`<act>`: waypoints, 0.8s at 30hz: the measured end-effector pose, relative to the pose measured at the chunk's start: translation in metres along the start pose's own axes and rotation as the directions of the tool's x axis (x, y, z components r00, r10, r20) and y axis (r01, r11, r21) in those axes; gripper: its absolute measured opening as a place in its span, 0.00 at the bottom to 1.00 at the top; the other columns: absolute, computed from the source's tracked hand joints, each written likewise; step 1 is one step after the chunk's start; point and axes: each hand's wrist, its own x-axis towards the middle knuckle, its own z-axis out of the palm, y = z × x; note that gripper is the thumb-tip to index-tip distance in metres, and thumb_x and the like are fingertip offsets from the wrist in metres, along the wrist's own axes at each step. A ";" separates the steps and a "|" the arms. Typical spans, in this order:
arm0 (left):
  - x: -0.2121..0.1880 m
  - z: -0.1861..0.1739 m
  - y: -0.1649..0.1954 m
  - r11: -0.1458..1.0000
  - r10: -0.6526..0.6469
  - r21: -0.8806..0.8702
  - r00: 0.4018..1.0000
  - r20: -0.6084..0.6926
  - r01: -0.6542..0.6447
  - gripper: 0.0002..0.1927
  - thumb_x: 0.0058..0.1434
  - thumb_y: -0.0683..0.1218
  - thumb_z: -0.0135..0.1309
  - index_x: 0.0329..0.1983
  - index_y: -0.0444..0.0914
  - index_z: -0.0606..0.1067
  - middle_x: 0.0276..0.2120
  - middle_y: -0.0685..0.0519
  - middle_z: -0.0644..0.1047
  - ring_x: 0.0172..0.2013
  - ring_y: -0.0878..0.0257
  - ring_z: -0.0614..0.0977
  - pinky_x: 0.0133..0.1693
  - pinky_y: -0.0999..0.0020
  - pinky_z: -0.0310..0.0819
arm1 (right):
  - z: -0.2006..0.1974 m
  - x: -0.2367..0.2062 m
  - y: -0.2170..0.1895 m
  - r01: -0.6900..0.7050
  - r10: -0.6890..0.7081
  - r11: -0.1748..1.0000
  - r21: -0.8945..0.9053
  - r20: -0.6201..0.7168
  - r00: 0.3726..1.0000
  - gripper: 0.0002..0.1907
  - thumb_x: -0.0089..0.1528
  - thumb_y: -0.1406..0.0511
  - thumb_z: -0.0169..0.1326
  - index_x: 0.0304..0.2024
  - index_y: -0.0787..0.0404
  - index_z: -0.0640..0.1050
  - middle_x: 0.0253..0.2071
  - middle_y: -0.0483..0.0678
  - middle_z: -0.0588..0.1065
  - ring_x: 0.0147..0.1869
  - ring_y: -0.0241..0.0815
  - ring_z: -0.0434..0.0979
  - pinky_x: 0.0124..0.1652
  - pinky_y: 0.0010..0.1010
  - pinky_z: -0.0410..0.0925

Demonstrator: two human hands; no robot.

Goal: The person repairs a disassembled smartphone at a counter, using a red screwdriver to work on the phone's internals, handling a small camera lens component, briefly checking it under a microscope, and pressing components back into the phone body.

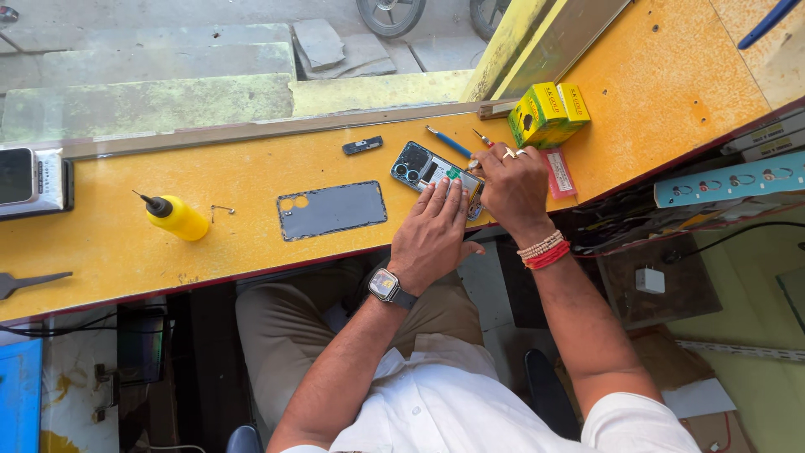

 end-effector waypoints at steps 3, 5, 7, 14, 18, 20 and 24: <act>0.001 -0.001 0.000 1.000 0.004 0.000 1.000 -0.016 -0.004 0.50 0.55 0.73 0.52 0.65 0.28 0.70 0.65 0.37 0.69 0.69 0.46 0.67 0.69 0.52 0.54 | -0.002 -0.003 0.003 -0.004 0.004 1.000 0.001 -0.009 1.000 0.06 0.60 0.68 0.61 0.41 0.59 0.82 0.34 0.46 0.76 0.35 0.47 0.76 0.39 0.40 0.64; 0.000 -0.001 0.001 1.000 0.009 -0.003 1.000 -0.014 -0.009 0.50 0.54 0.73 0.53 0.64 0.28 0.70 0.65 0.37 0.70 0.69 0.46 0.67 0.70 0.52 0.54 | -0.002 -0.005 0.003 0.001 -0.001 1.000 0.006 -0.017 1.000 0.06 0.61 0.67 0.61 0.41 0.59 0.81 0.34 0.47 0.76 0.36 0.47 0.76 0.39 0.40 0.64; 0.000 -0.001 0.000 1.000 0.008 0.003 1.000 -0.014 -0.008 0.50 0.54 0.73 0.53 0.64 0.28 0.70 0.65 0.37 0.70 0.69 0.45 0.67 0.70 0.52 0.54 | -0.004 -0.009 0.006 -0.003 0.003 1.000 -0.004 0.000 1.000 0.06 0.60 0.68 0.61 0.40 0.59 0.82 0.33 0.46 0.76 0.36 0.47 0.76 0.40 0.40 0.64; 0.001 0.000 0.001 1.000 0.003 0.007 1.000 -0.023 -0.003 0.50 0.55 0.73 0.52 0.65 0.27 0.70 0.65 0.36 0.69 0.68 0.45 0.67 0.69 0.52 0.54 | -0.006 -0.013 0.008 -0.010 0.010 0.999 0.035 -0.004 1.000 0.06 0.61 0.66 0.62 0.39 0.60 0.82 0.32 0.47 0.76 0.36 0.47 0.76 0.39 0.41 0.64; 0.000 0.000 0.000 1.000 -0.006 0.013 1.000 -0.008 0.006 0.50 0.54 0.73 0.52 0.64 0.28 0.69 0.65 0.36 0.69 0.69 0.45 0.67 0.69 0.52 0.54 | -0.009 -0.016 0.009 -0.002 0.002 1.000 -0.006 0.015 1.000 0.06 0.61 0.68 0.61 0.41 0.60 0.83 0.32 0.46 0.76 0.34 0.47 0.75 0.39 0.40 0.63; 0.000 0.001 0.002 1.000 -0.001 0.006 1.000 0.004 0.001 0.50 0.55 0.73 0.51 0.64 0.28 0.69 0.66 0.36 0.69 0.69 0.45 0.67 0.69 0.52 0.54 | -0.010 -0.018 0.010 -0.001 0.001 1.000 0.016 0.002 1.000 0.07 0.61 0.67 0.62 0.41 0.60 0.82 0.32 0.47 0.76 0.34 0.48 0.75 0.40 0.41 0.64; 0.000 0.001 0.000 1.000 -0.007 -0.001 1.000 -0.008 0.007 0.51 0.55 0.74 0.51 0.64 0.27 0.69 0.65 0.35 0.69 0.68 0.45 0.66 0.69 0.52 0.54 | -0.012 -0.020 0.012 -0.014 0.014 1.000 0.000 0.029 0.999 0.07 0.61 0.68 0.61 0.42 0.60 0.83 0.33 0.47 0.76 0.33 0.49 0.74 0.39 0.41 0.63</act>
